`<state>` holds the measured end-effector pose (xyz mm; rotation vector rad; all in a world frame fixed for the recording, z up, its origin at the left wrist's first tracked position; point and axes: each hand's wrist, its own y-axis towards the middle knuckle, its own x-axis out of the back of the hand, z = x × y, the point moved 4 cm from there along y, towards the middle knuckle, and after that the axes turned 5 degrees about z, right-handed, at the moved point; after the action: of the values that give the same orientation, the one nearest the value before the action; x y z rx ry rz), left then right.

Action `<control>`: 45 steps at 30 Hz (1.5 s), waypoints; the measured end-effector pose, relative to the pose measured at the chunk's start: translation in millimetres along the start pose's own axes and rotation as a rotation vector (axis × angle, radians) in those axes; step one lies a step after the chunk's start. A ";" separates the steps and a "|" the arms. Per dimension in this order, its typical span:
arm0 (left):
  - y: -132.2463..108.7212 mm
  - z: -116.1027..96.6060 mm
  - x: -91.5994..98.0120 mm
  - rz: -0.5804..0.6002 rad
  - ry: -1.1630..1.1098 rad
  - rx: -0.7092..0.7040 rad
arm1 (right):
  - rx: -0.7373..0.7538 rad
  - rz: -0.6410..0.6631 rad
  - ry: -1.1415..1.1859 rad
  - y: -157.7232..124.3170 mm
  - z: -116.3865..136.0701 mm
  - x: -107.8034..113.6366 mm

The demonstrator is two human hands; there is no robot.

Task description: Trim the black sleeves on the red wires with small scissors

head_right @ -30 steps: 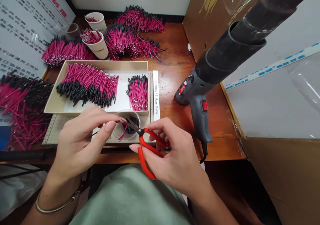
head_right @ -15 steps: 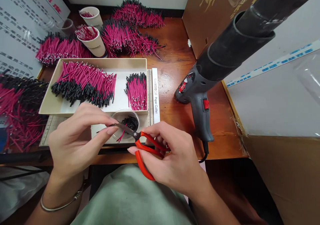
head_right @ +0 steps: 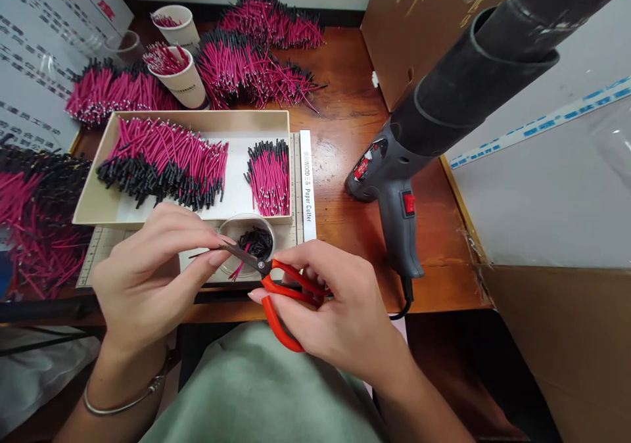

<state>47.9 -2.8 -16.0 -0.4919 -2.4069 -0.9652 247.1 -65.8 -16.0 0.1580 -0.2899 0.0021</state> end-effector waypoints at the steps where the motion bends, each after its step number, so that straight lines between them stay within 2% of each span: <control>1: -0.1 -0.1 0.0 0.000 0.008 -0.004 | 0.000 0.002 -0.001 0.1 0.1 0.3; 12: 0.0 0.7 -2.1 0.007 0.001 -0.039 | -0.012 0.023 0.001 0.5 -0.3 0.8; 22: -0.1 2.8 0.0 0.021 0.009 -0.038 | 0.042 0.031 -0.062 0.7 -0.7 -1.3; 33: 0.2 2.4 0.0 0.020 0.039 -0.025 | -0.036 -0.054 -0.009 -1.6 -3.3 -1.5; 45: 0.6 2.7 -0.9 0.063 0.054 -0.032 | 0.002 -0.004 -0.043 0.1 -1.5 -1.9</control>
<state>48.1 -0.6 -17.9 -0.5428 -2.3178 -0.9789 245.7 -65.4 -18.0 0.1604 -0.3323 -0.0050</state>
